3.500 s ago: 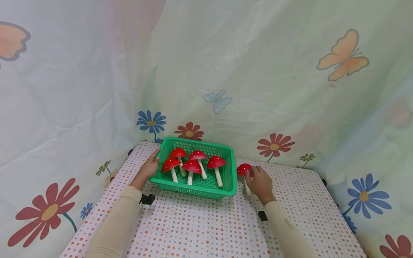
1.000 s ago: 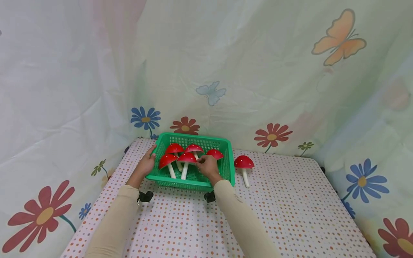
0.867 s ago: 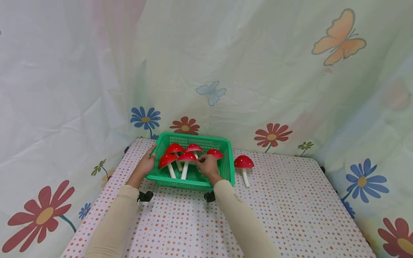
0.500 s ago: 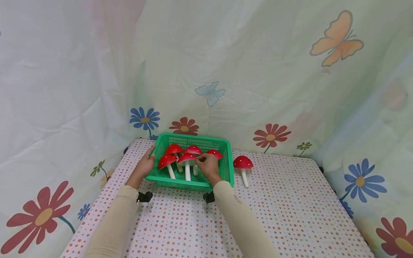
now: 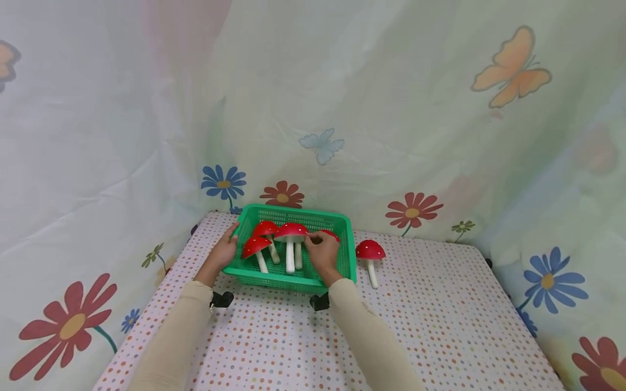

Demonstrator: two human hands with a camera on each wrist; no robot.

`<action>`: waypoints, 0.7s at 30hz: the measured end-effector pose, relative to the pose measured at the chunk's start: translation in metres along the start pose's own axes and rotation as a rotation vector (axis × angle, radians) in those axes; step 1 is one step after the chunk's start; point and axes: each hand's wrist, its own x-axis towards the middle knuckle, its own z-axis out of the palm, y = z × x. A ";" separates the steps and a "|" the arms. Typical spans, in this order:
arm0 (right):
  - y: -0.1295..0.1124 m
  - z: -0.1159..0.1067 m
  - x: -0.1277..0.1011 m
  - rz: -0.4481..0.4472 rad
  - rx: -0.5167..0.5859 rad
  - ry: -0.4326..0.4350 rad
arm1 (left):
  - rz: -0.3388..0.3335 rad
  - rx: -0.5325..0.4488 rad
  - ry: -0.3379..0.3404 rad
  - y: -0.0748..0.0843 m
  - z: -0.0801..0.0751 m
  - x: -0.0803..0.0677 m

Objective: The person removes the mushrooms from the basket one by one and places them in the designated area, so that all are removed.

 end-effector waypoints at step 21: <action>0.001 -0.102 0.025 0.002 0.104 0.231 | 0.014 0.027 0.005 -0.002 0.000 -0.002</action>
